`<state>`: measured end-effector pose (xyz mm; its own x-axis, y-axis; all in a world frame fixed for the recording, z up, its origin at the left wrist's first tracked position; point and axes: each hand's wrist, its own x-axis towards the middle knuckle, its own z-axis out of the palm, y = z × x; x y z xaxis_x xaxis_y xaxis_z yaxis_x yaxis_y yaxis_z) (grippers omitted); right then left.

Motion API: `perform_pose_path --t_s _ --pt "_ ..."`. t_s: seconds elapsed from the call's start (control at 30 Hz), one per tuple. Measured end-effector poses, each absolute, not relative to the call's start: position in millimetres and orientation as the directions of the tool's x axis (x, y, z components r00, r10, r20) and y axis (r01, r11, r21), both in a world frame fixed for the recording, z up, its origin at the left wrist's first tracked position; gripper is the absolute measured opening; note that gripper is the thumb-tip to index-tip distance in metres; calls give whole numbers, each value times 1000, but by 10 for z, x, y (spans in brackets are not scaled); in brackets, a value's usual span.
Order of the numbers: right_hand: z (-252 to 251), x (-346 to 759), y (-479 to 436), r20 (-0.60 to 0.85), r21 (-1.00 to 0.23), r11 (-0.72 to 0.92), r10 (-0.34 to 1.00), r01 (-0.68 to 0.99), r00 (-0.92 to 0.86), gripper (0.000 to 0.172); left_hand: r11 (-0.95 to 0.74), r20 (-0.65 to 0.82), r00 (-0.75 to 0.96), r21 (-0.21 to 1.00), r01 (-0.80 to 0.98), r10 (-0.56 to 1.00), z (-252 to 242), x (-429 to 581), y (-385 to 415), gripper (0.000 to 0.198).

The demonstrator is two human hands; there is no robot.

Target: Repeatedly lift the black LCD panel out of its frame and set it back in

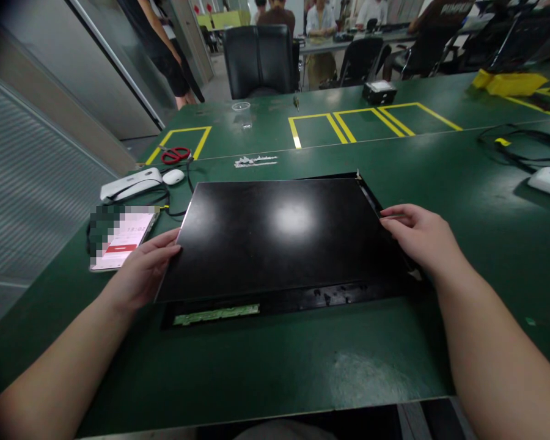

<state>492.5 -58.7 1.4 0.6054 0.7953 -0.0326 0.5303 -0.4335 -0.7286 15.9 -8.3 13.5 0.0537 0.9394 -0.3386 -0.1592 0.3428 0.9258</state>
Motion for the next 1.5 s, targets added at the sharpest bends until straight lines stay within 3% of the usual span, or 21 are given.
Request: perform_pose_path --t_s 0.53,0.73,1.23,1.5 --pt "-7 4968 -589 -19 -715 -440 789 544 614 38 316 -301 114 936 -155 947 98 125 -71 55" --pt "-10 4991 -577 -12 -706 -437 795 558 607 37 285 -279 55 942 -176 959 53 91 -53 74" --pt "79 4904 -568 -51 -744 -455 768 489 638 29 213 -222 -40 964 -158 974 137 223 -136 51" --pt "6 4994 -562 -6 -753 -398 801 524 599 37 105 -104 -46 994 13 994 55 145 -110 51"
